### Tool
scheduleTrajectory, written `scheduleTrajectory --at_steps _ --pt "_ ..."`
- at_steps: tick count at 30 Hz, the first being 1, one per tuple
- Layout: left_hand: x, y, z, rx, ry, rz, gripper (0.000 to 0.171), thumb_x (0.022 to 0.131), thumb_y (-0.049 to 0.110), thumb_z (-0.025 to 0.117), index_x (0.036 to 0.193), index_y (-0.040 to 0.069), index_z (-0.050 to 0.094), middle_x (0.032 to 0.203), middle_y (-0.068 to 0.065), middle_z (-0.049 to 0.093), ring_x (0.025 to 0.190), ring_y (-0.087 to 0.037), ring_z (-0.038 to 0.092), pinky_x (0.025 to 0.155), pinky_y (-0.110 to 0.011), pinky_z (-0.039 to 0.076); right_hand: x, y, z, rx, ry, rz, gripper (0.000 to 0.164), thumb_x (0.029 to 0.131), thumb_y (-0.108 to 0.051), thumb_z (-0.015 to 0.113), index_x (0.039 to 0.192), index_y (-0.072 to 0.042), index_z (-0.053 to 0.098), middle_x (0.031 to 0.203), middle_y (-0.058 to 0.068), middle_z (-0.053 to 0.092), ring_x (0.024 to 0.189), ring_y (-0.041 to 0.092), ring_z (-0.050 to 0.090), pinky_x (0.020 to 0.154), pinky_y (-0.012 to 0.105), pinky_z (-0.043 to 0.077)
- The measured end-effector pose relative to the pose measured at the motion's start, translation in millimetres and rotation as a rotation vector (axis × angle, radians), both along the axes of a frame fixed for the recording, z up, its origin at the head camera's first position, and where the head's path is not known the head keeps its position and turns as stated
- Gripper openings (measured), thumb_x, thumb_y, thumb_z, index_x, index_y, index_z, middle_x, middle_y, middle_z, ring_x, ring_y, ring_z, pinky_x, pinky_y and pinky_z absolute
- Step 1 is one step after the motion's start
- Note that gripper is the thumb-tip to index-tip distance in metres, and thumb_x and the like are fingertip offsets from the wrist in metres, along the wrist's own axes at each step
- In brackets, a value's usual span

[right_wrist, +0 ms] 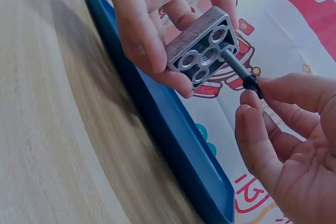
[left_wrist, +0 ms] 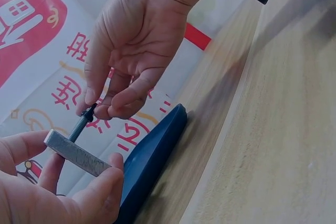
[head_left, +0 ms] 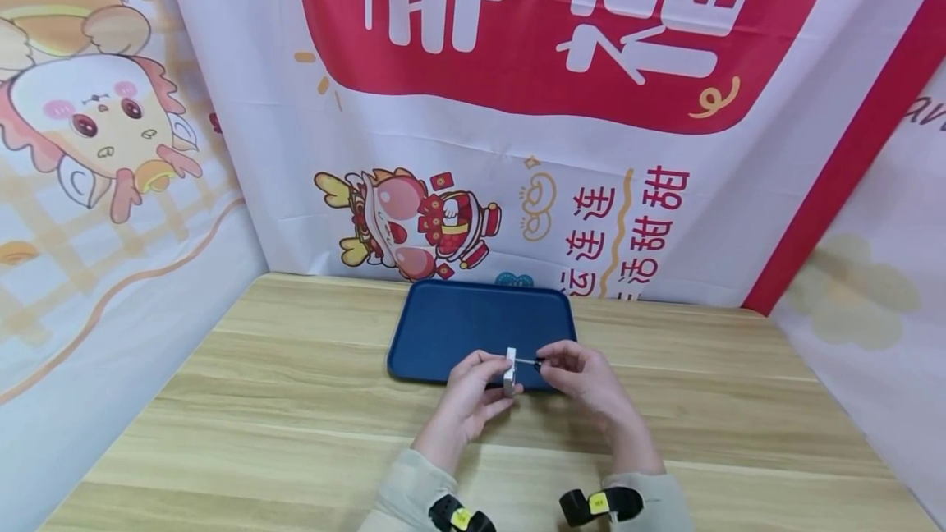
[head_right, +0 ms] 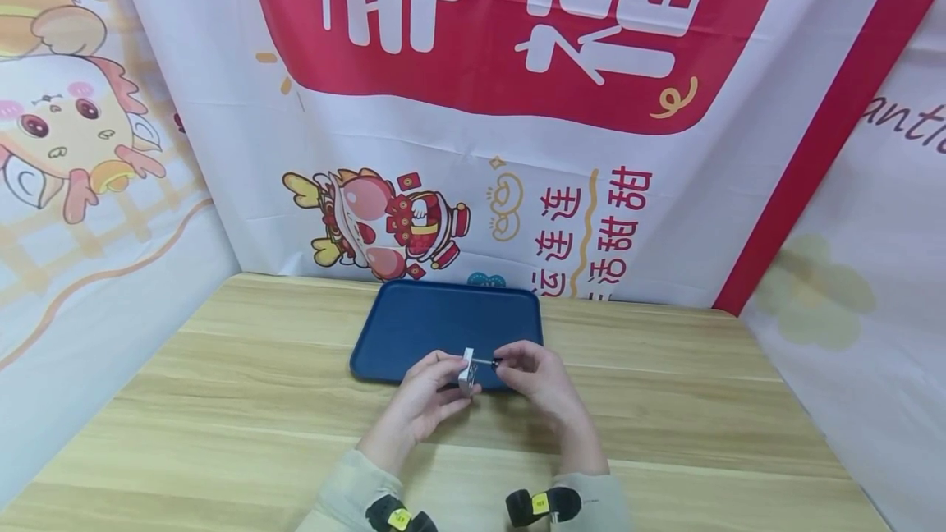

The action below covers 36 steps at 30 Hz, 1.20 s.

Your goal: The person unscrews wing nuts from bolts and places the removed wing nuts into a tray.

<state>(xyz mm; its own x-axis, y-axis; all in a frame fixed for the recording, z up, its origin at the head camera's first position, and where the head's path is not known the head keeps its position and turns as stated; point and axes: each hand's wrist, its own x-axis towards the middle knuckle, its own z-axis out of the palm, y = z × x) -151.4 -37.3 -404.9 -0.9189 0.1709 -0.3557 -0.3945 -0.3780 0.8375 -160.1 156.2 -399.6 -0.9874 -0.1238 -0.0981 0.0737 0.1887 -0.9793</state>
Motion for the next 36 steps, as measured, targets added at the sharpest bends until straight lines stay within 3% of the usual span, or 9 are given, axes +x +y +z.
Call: scheduleTrajectory --at_steps 11,19,26,34,36 --pt "-1.2 -1.9 -1.8 0.006 -0.008 0.010 0.009 0.095 0.022 0.066 0.094 0.016 0.058 0.120 -0.013 0.064 0.103 -0.032 0.071 0.104 -0.056 0.045 -1.1 -3.5 0.4 0.192 0.232 0.078 0.018 0.093 0.000 0.063 0.112 0.000 0.063 0.104 0.015 0.065 0.091 0.020 0.060 0.081 0.025 0.050" --pt "-0.7 -3.3 -2.3 0.018 0.006 0.004 0.008 0.096 0.021 0.064 0.093 0.017 0.058 0.118 -0.012 0.064 0.099 -0.029 0.072 0.104 -0.056 0.045 -1.3 -10.9 1.8 0.321 0.303 0.060 0.016 0.092 0.003 0.064 0.104 -0.008 0.062 0.098 0.007 0.066 0.091 0.017 0.061 0.084 0.035 0.052" --pt "-0.8 -4.0 -2.5 0.022 0.010 0.003 0.007 0.097 0.021 0.063 0.093 0.018 0.058 0.119 -0.012 0.064 0.099 -0.029 0.072 0.104 -0.057 0.045 -0.9 -16.4 2.7 0.393 0.370 0.043 0.021 0.089 0.007 0.066 0.098 -0.011 0.059 0.094 0.005 0.065 0.090 0.018 0.060 0.080 0.036 0.053" --pt "0.4 -3.4 -1.9 0.015 0.020 -0.004 0.009 0.096 0.022 0.065 0.092 0.017 0.058 0.117 -0.012 0.065 0.100 -0.030 0.072 0.104 -0.057 0.044 0.3 -12.7 4.3 0.317 0.284 -0.003 0.011 0.097 -0.008 0.063 0.106 -0.009 0.058 0.100 0.006 0.066 0.098 0.020 0.060 0.090 0.038 0.049" --pt "0.9 -2.7 -1.5 0.011 0.019 -0.006 0.010 0.096 0.022 0.065 0.092 0.017 0.058 0.117 -0.012 0.065 0.100 -0.030 0.072 0.104 -0.058 0.044 1.0 -11.6 5.5 0.280 0.263 -0.031 0.013 0.100 -0.014 0.060 0.110 -0.007 0.057 0.097 0.009 0.066 0.094 0.020 0.059 0.086 0.034 0.048"
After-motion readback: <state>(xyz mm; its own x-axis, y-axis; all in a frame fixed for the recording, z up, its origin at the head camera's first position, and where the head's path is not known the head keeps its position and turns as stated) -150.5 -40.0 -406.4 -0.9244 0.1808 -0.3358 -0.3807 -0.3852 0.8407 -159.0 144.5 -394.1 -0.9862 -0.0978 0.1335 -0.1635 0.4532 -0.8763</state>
